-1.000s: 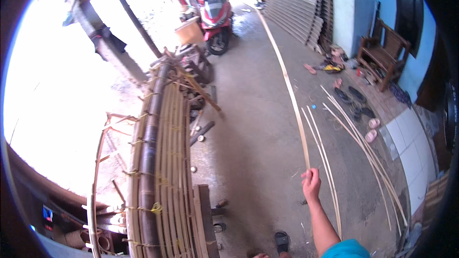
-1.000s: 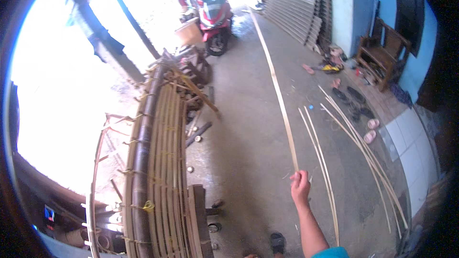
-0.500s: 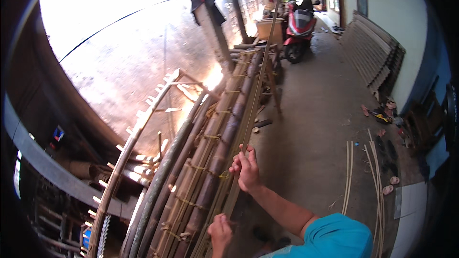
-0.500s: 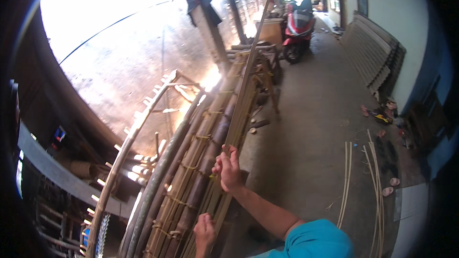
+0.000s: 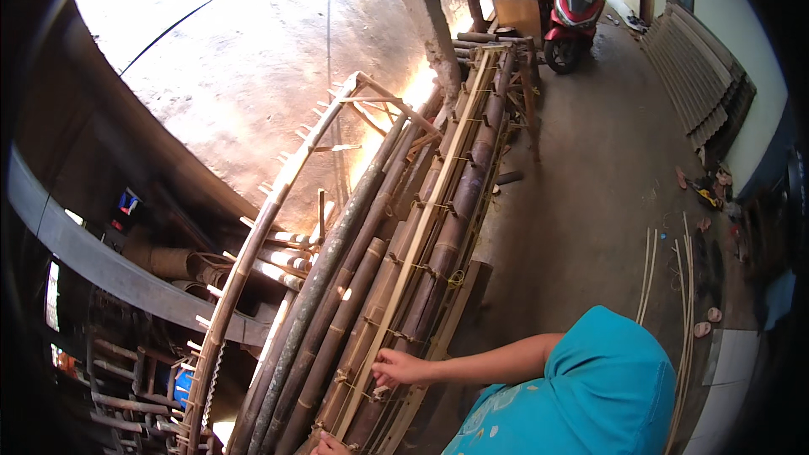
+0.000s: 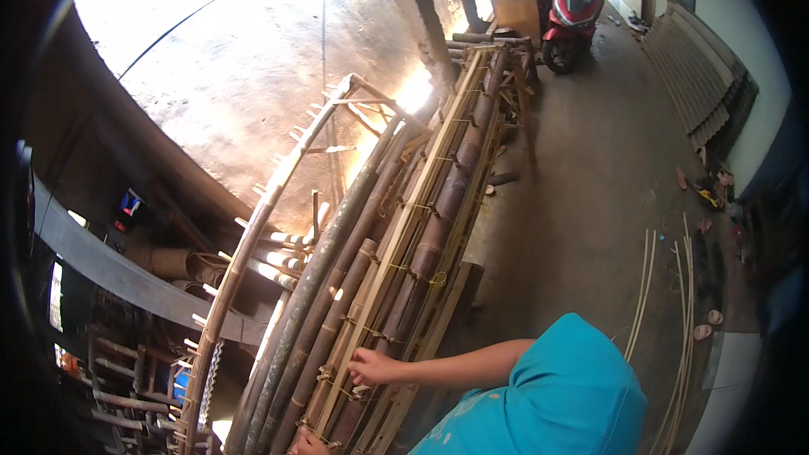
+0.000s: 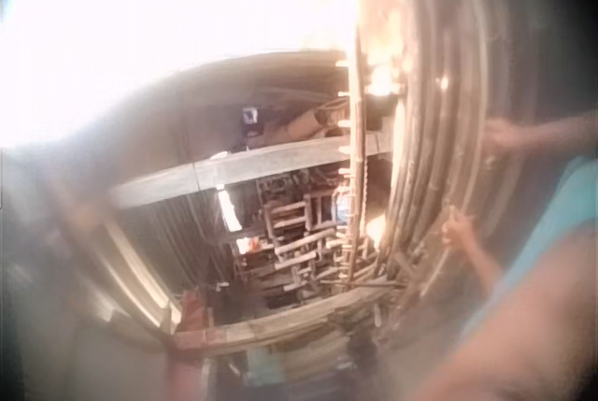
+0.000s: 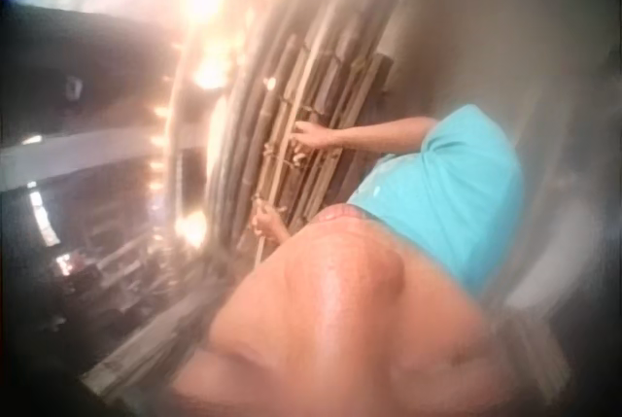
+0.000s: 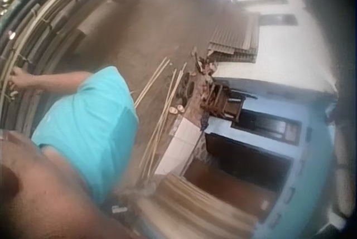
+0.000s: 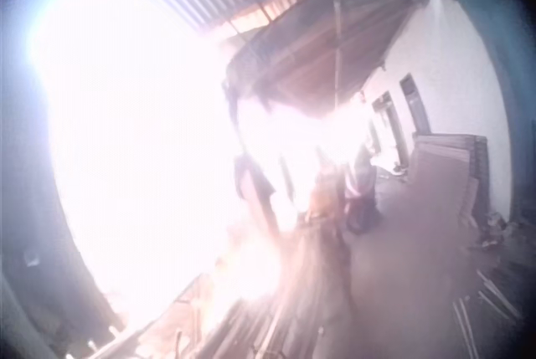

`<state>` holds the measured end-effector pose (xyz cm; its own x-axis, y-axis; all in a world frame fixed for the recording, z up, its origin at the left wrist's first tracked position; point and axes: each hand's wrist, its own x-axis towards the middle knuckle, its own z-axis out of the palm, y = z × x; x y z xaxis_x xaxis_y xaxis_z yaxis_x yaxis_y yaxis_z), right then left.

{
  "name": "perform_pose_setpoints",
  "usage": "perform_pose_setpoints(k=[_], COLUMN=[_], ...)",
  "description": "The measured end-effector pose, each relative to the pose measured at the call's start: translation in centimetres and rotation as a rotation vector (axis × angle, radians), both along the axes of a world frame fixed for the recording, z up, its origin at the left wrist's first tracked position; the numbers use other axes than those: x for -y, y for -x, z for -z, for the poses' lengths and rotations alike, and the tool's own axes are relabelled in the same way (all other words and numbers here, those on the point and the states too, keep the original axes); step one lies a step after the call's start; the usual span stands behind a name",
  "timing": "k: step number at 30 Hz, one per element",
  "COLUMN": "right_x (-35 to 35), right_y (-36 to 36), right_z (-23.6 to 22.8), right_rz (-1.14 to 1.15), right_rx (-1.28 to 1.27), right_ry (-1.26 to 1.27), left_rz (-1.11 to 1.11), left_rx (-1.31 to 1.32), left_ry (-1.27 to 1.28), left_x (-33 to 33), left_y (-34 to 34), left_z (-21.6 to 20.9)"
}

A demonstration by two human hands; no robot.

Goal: The person repeatedly picks up thin bamboo sticks from the floor and ties them to a horizontal bamboo rack using yellow string. The person wraps the string around the sticks and rack, then ties knots to secure them in place.

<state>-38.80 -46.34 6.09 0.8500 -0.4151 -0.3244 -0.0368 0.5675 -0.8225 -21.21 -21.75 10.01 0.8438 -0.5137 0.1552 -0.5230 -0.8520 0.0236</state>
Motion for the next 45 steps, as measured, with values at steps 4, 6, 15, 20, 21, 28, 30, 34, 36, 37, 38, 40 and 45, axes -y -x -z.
perform_pose_setpoints(k=[4, 6, 15, 20, 21, 28, 30, 34, 36, 37, 38, 40, 45], right_x=[4.2, 7.2, 21.5, 29.0, 30.1, 38.9, 40.5, 45.4, 48.4, 49.7, 51.2, 54.8, 64.4], right_y=[3.3, 7.1, 32.1, 50.1, 53.3, 71.5, 74.5, 75.7, 74.8, 74.1, 73.6, 72.8, 74.0], right_z=[2.2, 2.3, 10.4, 10.9, 10.3, 7.0, 8.1, 9.3, 11.2, 12.3, 13.4, 15.2, 15.1], right_rz=[-0.330, -0.300, 0.138, 0.341, 0.410, 0.877, 1.040, 1.214, 1.150, 1.122, 1.046, 0.894, 0.720], right_rx=[0.112, 0.051, -0.266, -0.617, -0.634, -0.772, -0.720, -0.601, -0.590, -0.593, -0.570, -0.523, -0.635], right_ry=[0.264, 0.391, 0.451, 0.733, 0.698, 0.459, 0.351, 0.130, 0.101, 0.079, 0.090, 0.116, 0.129], left_rz=[0.098, 0.085, 0.313, 0.527, 0.630, 1.043, 1.102, 1.105, 1.079, 1.060, 1.073, 1.095, 0.955], left_rx=[-0.025, 0.154, 0.587, 0.020, -0.054, -0.323, -0.325, -0.366, -0.399, -0.494, -0.450, -0.362, -0.562], left_ry=[0.039, 0.135, 0.629, 0.787, 0.830, 0.740, 0.684, 0.540, 0.454, 0.501, 0.491, 0.476, 0.193], left_x=[-0.2, 1.4, 31.6, 56.2, 60.2, 80.9, 85.3, 95.4, 100.3, 102.6, 105.1, 109.7, 114.1], left_y=[-4.1, -4.5, 6.0, 18.6, 22.6, 44.2, 48.3, 50.3, 49.7, 49.8, 49.4, 48.1, 48.5], left_z=[5.8, 8.2, 6.4, 6.3, 4.5, -3.6, -4.5, -2.6, -1.4, -0.6, 0.9, 4.1, 6.2])
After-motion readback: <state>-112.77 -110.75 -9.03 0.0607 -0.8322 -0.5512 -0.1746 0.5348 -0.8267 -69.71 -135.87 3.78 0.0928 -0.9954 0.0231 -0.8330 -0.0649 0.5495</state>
